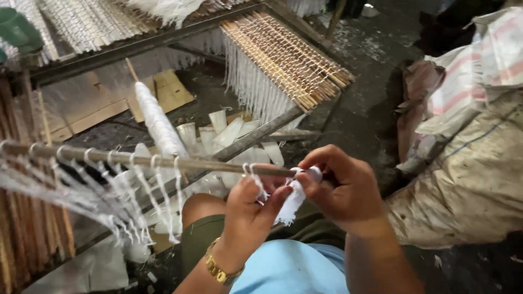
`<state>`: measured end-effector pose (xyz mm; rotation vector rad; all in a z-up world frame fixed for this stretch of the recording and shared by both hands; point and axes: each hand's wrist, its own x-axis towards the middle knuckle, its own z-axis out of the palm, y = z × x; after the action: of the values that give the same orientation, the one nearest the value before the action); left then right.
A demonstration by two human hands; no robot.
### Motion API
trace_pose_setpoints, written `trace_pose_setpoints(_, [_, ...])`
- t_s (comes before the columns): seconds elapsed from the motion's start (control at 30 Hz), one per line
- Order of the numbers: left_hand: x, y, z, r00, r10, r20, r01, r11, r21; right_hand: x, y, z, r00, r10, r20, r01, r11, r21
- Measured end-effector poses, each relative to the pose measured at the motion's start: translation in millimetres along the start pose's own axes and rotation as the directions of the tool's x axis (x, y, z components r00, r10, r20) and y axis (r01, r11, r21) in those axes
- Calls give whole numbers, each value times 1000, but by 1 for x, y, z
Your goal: The person ties white fiber bundles onto wooden sticks using a thin white string. They wrap the string around the base of the fibers and the stick, then secure it with knots. The finished bundles are placed on a nearby rack.
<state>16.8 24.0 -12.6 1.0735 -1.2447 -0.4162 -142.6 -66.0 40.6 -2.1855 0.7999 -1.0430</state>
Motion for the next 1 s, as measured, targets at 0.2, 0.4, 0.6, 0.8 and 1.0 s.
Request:
trace_pose_setpoints(0.2, [-18,-27,-3,960,-26,-278,24,1000,-10,1,-6,0,998,-51,36,49,997,51])
trace_pose_setpoints(0.4, [-1,4,-1,988,-151,13,151,973,-176,5,-16,2,989,-108,103,104,993,48])
trace_pose_setpoints(0.6, [-8,-4,-19,975,-152,-162,170,980,102,4,-10,-3,989,-110,95,107,994,37])
trace_pose_setpoints(0.8, [-7,1,-43,987,-37,-159,40,999,13,4,-4,-8,997,-34,76,42,993,-106])
trace_pose_setpoints(1.0, [-4,-10,-42,976,-98,-196,86,994,-70,5,1,-8,995,-78,69,86,991,-106])
